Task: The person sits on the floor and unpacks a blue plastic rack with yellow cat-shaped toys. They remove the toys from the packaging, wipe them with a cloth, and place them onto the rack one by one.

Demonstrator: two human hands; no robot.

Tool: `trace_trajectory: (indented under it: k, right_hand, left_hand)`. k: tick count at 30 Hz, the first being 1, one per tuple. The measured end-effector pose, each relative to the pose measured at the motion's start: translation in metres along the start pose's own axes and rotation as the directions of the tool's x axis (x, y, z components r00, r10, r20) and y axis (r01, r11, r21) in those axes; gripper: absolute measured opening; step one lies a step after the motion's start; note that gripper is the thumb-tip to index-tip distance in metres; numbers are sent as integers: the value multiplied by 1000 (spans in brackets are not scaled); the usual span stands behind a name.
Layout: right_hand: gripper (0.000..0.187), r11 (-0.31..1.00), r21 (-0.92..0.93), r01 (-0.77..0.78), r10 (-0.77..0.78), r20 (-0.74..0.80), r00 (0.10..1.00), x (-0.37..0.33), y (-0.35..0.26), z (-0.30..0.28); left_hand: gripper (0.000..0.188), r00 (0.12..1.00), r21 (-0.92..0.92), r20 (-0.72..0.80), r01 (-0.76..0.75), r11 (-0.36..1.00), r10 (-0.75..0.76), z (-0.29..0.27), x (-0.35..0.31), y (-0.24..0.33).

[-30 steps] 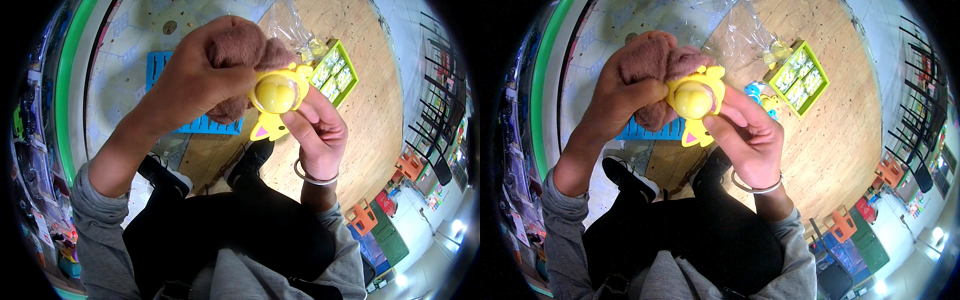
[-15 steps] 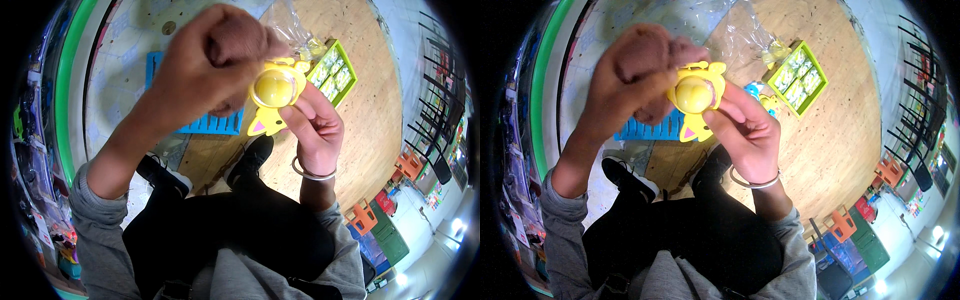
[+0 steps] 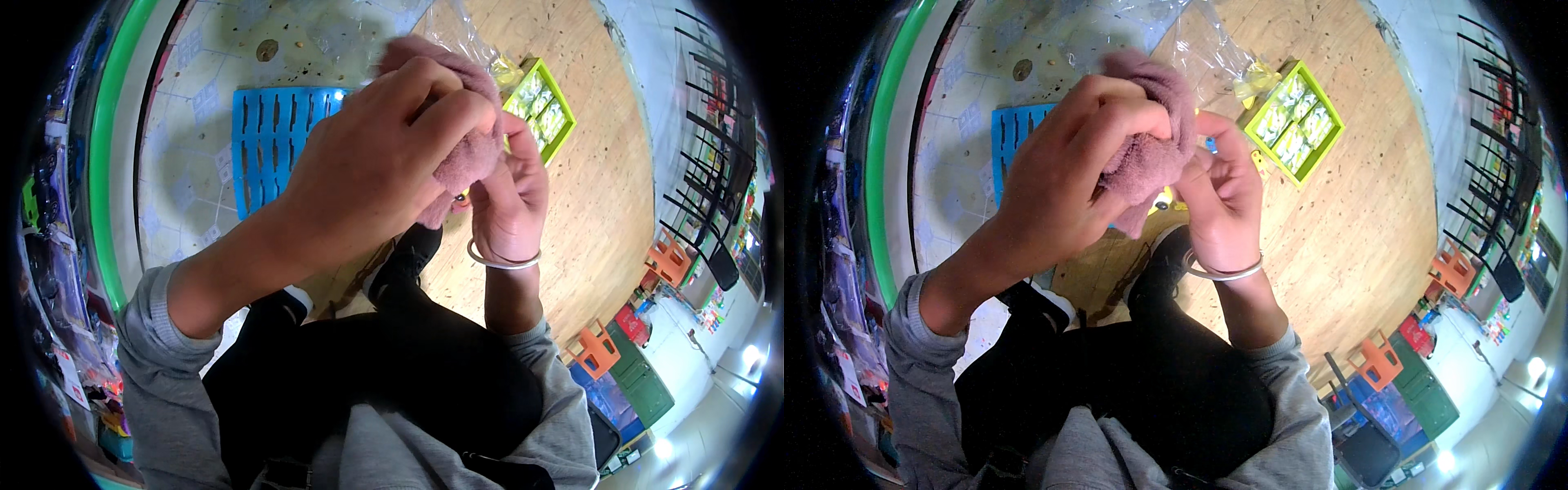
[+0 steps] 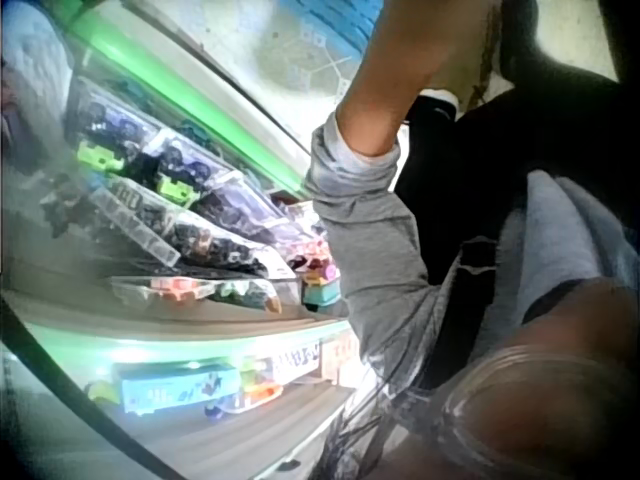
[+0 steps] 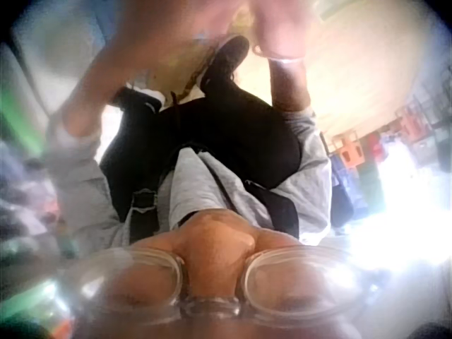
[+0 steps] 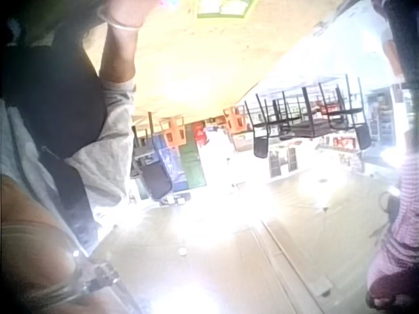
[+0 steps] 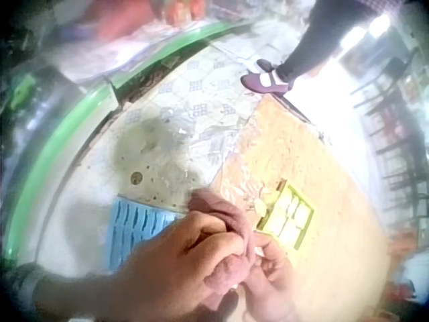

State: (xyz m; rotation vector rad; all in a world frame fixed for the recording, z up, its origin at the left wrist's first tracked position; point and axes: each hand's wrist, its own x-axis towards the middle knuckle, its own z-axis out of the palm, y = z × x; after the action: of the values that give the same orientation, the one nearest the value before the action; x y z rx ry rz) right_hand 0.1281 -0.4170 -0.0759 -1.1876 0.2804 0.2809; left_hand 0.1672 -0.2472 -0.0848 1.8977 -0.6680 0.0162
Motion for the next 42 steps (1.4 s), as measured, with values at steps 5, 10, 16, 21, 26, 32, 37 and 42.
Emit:
trace_trajectory:
  k: [5, 10, 16, 21, 26, 32, 37, 42]
  right_hand:
    - [27, 996, -13, 91, -92, -184, 979, 2, -9, 18]
    - [26, 970, -105, 218, -237, -228, 945, 5, -9, 12]
    - [33, 963, -152, 221, -224, -2, 975, -2, -7, 32]
    - [31, 898, -341, 279, -306, -25, 952, 11, -13, 9]
    - [36, 970, -191, 148, -170, -104, 980, 8, -17, 13]
    - [28, 991, -117, 63, -72, -76, 995, 8, -17, 11]
    - [28, 976, -219, -4, -7, -49, 999, 7, -18, 3]
    - [28, 973, -219, -79, 62, -84, 994, 3, -15, -6]
  left_hand:
    - [27, 983, -121, -182, -7, 993, -15, -3, 2, -11]
    - [49, 873, -494, 101, 461, 738, -478, -19, -14, -18]
    - [66, 959, -232, 44, 284, 930, -282, -4, -14, -9]
    - [44, 866, -530, 242, 496, 688, -438, -14, -18, -25]
    - [25, 896, -529, 258, 444, 723, -362, -9, -23, -24]
    - [25, 796, -605, 357, 595, 529, -488, -13, -19, -17]
    - [33, 732, -463, 461, 680, 568, -501, -20, -21, -22]
    - [32, 846, -616, 121, 474, 629, -519, -13, -25, -25]
